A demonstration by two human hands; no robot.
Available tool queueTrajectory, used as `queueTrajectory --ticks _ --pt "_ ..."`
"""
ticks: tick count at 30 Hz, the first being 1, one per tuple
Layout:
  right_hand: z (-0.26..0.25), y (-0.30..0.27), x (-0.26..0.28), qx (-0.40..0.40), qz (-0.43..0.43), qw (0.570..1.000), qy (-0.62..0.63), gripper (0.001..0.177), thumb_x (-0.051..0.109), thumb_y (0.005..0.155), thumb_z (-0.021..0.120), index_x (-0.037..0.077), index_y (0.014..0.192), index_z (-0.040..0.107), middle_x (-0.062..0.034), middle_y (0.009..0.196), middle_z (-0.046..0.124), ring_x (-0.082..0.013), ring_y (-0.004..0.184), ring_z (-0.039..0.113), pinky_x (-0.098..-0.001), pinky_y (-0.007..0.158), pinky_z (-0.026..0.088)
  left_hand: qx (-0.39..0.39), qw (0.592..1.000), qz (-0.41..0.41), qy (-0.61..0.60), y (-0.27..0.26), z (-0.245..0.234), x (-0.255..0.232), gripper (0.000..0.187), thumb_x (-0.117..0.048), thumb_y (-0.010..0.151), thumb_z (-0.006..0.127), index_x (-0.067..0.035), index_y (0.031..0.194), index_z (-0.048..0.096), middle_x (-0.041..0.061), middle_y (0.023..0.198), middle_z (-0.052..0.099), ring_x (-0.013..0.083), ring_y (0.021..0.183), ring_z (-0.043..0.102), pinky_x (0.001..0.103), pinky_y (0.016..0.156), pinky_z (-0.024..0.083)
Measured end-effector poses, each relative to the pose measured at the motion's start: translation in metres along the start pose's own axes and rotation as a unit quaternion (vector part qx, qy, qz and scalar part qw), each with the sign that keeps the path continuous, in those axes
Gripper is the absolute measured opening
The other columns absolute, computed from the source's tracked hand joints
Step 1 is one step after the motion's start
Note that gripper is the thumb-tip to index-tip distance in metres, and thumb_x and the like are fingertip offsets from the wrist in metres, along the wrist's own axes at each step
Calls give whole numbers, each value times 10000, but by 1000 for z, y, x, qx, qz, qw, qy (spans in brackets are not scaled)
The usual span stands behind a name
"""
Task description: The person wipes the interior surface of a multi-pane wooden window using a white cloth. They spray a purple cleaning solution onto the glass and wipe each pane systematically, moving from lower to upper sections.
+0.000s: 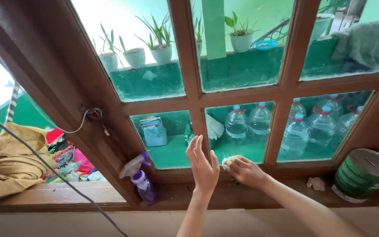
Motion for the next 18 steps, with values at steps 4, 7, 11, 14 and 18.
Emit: queueTrajectory --ticks 4,7,11,14,18 --pt "-24 11 -18 -2 -8 1000 21 94 85 953 655 63 992 737 -127 946 702 -284 873 684 -408 812 597 -24 999 30 15 -10 8 11 485 -66 954 553 -15 1437 548 170 1347 526 348 1239 561 410 991 523" --pt "-31 21 -43 -28 -1 999 -27 221 45 970 596 62 1150 724 -113 903 671 -266 812 667 -405 774 585 -47 990 117 67 -6 8 3 426 -53 968 527 39 1380 586 217 1359 547 398 1271 575 478 1070 499" --pt "-39 38 -91 -90 38 992 -82 207 34 952 625 44 1103 767 -143 870 662 -294 735 653 -413 679 576 -49 982 159 92 -5 15 5 420 -91 1013 471 96 1376 568 277 1458 520 458 1348 534 518 1111 455" --pt "-62 67 -121 -139 49 984 -98 172 59 966 648 40 1069 785 -158 966 693 -326 830 691 -437 726 585 -40 977 178 111 -11 21 10 439 -97 1009 481 117 1384 553 305 1491 499 477 1366 516 528 1114 444" --pt "-87 97 -124 -160 46 978 -121 107 50 959 689 47 1016 780 -160 1002 699 -312 848 677 -414 744 578 -32 970 202 133 -19 30 22 483 -153 1003 501 122 1398 542 325 1504 480 493 1386 486 540 1131 417"
Point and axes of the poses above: each hand's wrist, its own y-axis towards the middle knuckle, its own z-axis out of the palm, x = y × z, the point moved 5 cm from there along y, towards the middle knuckle
